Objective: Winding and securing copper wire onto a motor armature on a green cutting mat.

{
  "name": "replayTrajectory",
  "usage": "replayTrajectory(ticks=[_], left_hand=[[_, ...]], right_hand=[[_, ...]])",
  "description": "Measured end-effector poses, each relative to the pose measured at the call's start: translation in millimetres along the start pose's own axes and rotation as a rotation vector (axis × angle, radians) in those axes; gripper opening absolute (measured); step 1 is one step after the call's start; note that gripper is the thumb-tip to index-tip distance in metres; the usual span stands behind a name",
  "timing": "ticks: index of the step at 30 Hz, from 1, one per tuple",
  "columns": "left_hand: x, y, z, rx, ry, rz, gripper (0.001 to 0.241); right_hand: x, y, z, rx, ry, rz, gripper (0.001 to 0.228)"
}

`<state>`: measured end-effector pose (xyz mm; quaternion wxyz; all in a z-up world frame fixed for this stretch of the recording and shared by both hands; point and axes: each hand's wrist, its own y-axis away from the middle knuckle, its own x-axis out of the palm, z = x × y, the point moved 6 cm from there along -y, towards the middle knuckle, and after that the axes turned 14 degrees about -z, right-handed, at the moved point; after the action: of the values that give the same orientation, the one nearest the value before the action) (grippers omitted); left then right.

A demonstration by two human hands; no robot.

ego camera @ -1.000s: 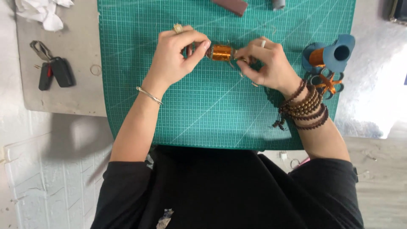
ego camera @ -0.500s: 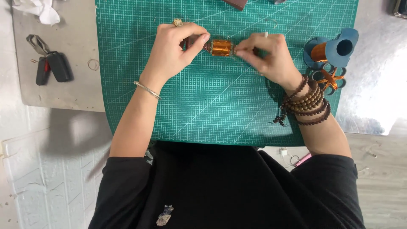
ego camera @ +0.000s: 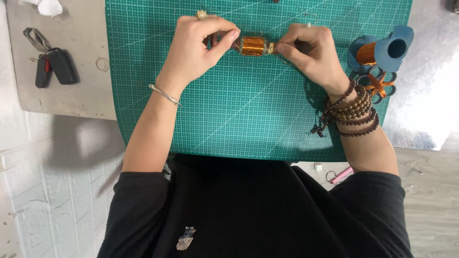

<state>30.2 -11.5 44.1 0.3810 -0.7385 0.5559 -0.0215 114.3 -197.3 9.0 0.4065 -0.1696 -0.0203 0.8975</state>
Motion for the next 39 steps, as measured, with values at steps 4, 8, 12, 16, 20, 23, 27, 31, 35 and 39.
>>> replayTrajectory(ticks=[4,8,12,16,20,23,27,31,35,39], left_hand=[[-0.3,0.2,1.9,-0.007,0.0,0.001,0.015],[0.8,1.2,4.4,-0.003,-0.031,0.027,0.017],[1.2,0.7,4.4,-0.04,-0.024,0.038,0.018],[1.8,2.5,7.9,-0.074,-0.034,0.05,0.017],[1.7,1.1,4.9,-0.091,-0.007,0.047,0.017],[0.9,-1.0,2.6,-0.109,0.009,0.036,0.017],[2.3,-1.8,2.0,-0.132,0.021,0.038,0.017],[2.8,-3.9,0.9,-0.146,0.025,0.049,0.017],[4.3,-1.3,2.0,-0.143,0.013,0.055,0.018],[3.7,-2.5,0.5,-0.107,-0.01,0.054,0.019]], right_hand=[[-2.0,1.1,-7.8,-0.161,0.163,-0.035,0.014],[0.8,1.1,-7.6,-0.211,0.232,-0.024,0.016],[1.2,2.5,-10.8,-0.207,0.268,0.007,0.014],[0.4,0.9,-11.3,-0.209,0.284,0.005,0.015],[0.6,0.2,-10.1,-0.215,0.255,0.023,0.013],[0.8,-1.0,-8.9,-0.211,0.269,0.015,0.011],[1.9,-1.2,-10.3,-0.216,0.283,0.003,0.011],[1.5,-3.5,-5.6,-0.239,0.271,0.01,0.013],[1.6,-2.6,-6.1,-0.219,0.255,-0.002,0.015],[0.2,-3.9,-6.2,-0.222,0.266,-0.033,0.013]])
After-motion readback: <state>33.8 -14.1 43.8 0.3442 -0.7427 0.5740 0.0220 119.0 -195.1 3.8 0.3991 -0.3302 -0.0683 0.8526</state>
